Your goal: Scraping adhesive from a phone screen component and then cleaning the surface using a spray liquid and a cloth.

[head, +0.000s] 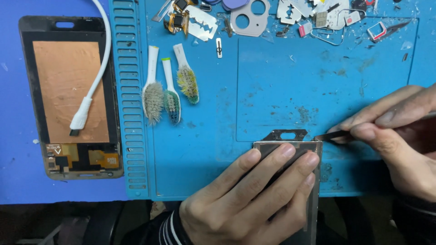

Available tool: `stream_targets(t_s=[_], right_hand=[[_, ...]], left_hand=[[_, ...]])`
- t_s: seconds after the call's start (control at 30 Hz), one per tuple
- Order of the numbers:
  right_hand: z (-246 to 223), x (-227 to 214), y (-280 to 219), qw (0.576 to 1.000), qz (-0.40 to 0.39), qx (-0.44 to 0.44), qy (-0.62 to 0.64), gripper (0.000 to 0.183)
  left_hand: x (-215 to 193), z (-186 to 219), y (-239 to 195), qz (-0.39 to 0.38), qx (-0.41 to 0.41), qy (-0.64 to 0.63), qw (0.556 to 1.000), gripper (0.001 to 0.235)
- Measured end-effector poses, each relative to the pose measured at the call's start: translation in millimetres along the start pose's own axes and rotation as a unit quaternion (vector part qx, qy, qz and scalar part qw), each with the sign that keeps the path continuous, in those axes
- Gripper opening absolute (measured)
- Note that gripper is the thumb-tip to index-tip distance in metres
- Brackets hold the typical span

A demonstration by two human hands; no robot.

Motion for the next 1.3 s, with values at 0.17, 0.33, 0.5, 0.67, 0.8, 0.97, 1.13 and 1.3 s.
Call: stream_targets(t_s=[0.17, 0.33, 0.5, 0.67, 0.8, 0.97, 1.13, 1.3], right_hand=[[-3, 0, -2, 1.0, 0.004, 0.009, -0.023, 0.027], [-4, 0, -1, 1.0, 0.016, 0.026, 0.006, 0.03], [-1, -3, -3, 1.0, 0.01, 0.002, -0.015, 0.024], [-13, 3, 3, 1.0, 0.005, 0.01, -0.025, 0.026], [-7, -2, -5, 1.0, 0.027, 0.013, -0.003, 0.026], [-5, 1, 0, 0.999, 0.024, 0.024, -0.023, 0.022], [-4, -3, -5, 0.998, 0.038, 0.027, 0.035, 0.029], [-26, 1, 0, 0.998, 0.027, 0.004, -0.058, 0.03]], left_hand=[[1, 1, 1, 0.0, -0.004, 0.0, 1.0, 0.016], [0, 0, 0, -0.001, -0.005, 0.003, 1.0, 0.018], [1, 0, 3, -0.01, -0.009, 0.0, 1.0, 0.014], [-1, 0, 3, -0.006, -0.004, 0.0, 1.0, 0.014], [1, 0, 4, -0.006, -0.006, 0.0, 1.0, 0.015], [0, 1, 2, -0.003, -0.01, -0.006, 1.0, 0.014], [1, 0, 2, 0.002, -0.017, 0.007, 1.0, 0.016], [0, 2, 4, 0.004, -0.006, 0.005, 1.0, 0.015]])
Point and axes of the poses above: each hand's wrist, its own y-axis towards the middle knuckle, its own x-axis out of the palm, z = x × y, the point moved 9 cm from there along y, towards the middle knuckle, and after that the axes turned 11 degrees about x, right-handed, at the moved point
